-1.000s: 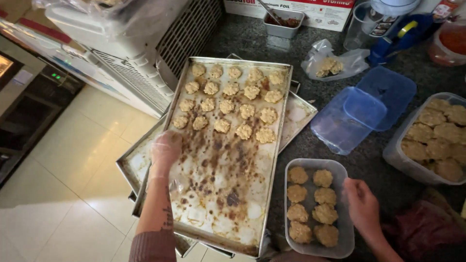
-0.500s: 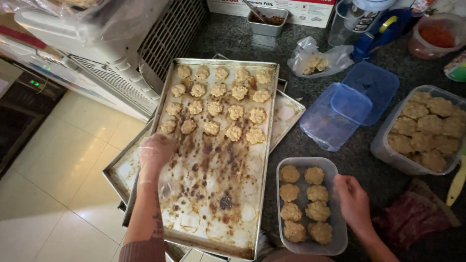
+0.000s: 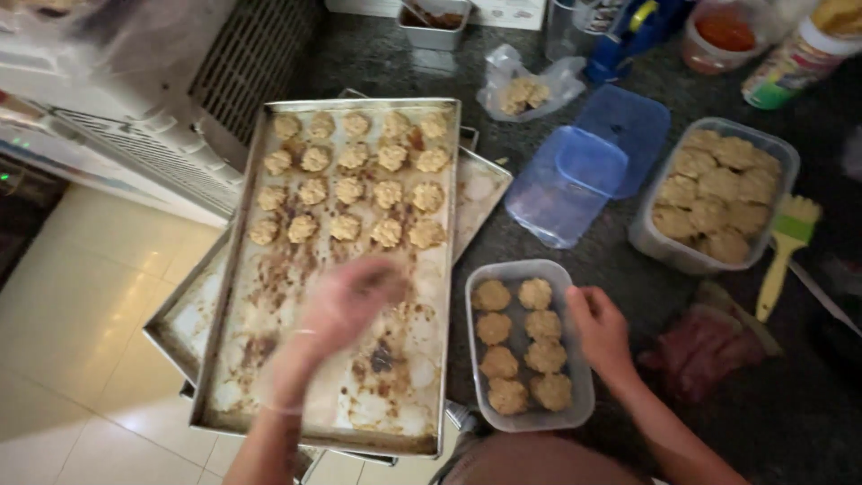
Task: The person picks up baked cookies from metal trays by hand and places them into plastic containers.
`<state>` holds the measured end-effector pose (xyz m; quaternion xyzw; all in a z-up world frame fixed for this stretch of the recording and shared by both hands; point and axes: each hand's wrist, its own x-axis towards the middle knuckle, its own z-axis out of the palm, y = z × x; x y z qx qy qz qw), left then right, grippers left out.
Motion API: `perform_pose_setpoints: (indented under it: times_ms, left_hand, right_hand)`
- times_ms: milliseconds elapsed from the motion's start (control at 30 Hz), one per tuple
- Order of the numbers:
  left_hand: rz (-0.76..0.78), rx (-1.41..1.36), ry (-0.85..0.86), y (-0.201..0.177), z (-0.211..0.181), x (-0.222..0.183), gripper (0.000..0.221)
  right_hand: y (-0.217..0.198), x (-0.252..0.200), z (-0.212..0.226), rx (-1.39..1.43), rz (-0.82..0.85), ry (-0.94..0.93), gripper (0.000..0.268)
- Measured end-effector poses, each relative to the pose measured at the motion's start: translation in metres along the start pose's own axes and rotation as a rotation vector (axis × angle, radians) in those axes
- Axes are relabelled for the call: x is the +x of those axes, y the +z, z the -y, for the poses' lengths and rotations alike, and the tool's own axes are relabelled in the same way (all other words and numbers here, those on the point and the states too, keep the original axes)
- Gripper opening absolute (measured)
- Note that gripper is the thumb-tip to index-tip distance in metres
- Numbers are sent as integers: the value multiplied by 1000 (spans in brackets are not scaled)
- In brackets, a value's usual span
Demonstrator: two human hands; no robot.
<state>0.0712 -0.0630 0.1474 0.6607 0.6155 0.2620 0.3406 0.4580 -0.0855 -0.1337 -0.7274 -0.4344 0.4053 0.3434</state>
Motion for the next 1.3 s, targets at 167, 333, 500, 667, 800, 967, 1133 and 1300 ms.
perform_pose_setpoints:
  times_ms: [167,333,500,667,800,967,1133,1300]
  left_hand:
    - [362,28,137,84,-32,-9,34]
    - [607,434,237,183,28,22,34]
    - [906,806,288,222,27,36,15]
    - [769,891,428,251,58,30,12]
    - [595,865,435,250,58,21,20]
    - [373,705,557,202,37,21,8]
    - [98,150,549,97,20,27,19]
    - [-195,298,-158,33,148,71,30]
  right_hand:
    - [-7,-13,32,16,30,24,41]
    - [-4,-9,22,49,26,28,40]
    - [-4,-12,33,35,28,11,48]
    - [-5,-11,30,57,43,11,47]
    - [-4,-12,28,64,45,11,47]
    - [-3,-11,27,61,35,9,44]
    - [1,-4,12,27,17,6,38]
    - [2,2,3,67,20,36,40]
